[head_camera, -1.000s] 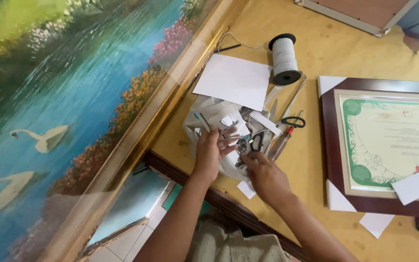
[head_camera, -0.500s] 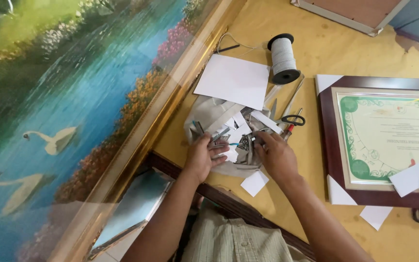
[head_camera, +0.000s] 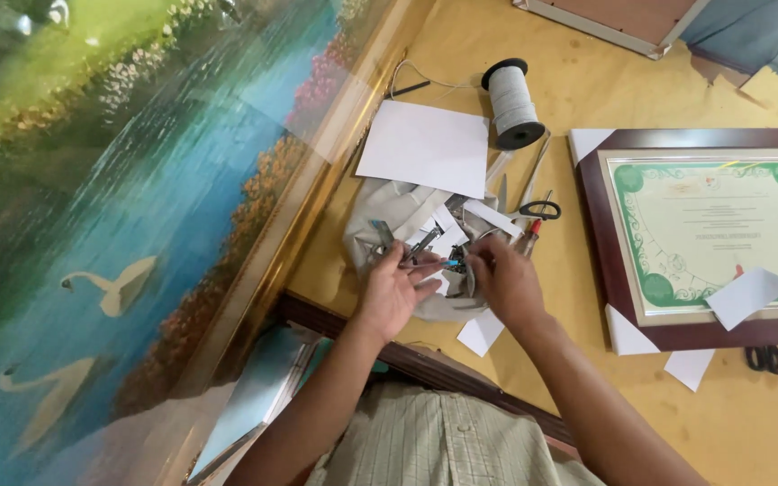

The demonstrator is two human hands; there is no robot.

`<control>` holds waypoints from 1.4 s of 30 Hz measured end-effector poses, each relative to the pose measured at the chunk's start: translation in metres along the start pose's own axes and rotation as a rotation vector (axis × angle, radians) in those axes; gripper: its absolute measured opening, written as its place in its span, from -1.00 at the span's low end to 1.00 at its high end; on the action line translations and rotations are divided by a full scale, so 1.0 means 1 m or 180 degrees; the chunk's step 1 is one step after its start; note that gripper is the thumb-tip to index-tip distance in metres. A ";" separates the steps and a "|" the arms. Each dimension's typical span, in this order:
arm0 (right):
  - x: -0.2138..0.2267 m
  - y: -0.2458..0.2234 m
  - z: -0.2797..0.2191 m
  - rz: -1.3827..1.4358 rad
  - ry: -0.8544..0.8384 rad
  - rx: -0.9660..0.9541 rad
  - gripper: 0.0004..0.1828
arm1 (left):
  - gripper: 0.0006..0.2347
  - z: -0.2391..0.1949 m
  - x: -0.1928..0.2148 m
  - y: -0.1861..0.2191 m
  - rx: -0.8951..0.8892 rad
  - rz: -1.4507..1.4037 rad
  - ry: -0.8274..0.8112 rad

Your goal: Finishing the back of framed certificates by applying backing paper, tape, and fasteners using scissors and a utility knife.

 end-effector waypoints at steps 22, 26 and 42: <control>0.000 -0.014 -0.010 -0.0639 -0.0916 -0.0128 -0.78 | -0.80 -0.007 0.006 0.014 -0.0492 -0.0242 0.0368; -0.006 -0.010 -0.013 -0.0750 -0.0810 -0.0010 -0.82 | -0.78 -0.014 0.003 0.015 -0.0559 -0.0059 0.0305; 0.003 -0.015 -0.003 -0.0993 -0.0710 0.0271 -0.82 | -0.80 -0.009 0.008 0.012 -0.0552 0.0393 0.0218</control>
Point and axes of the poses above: each hand's wrist, its own z-axis towards the middle knuckle, its own x-axis out of the back of the hand, y = z × x, the point moved 4 cm from there along z, towards the middle knuckle, and after that the axes turned 3 degrees about -x, right-handed, at the moved point
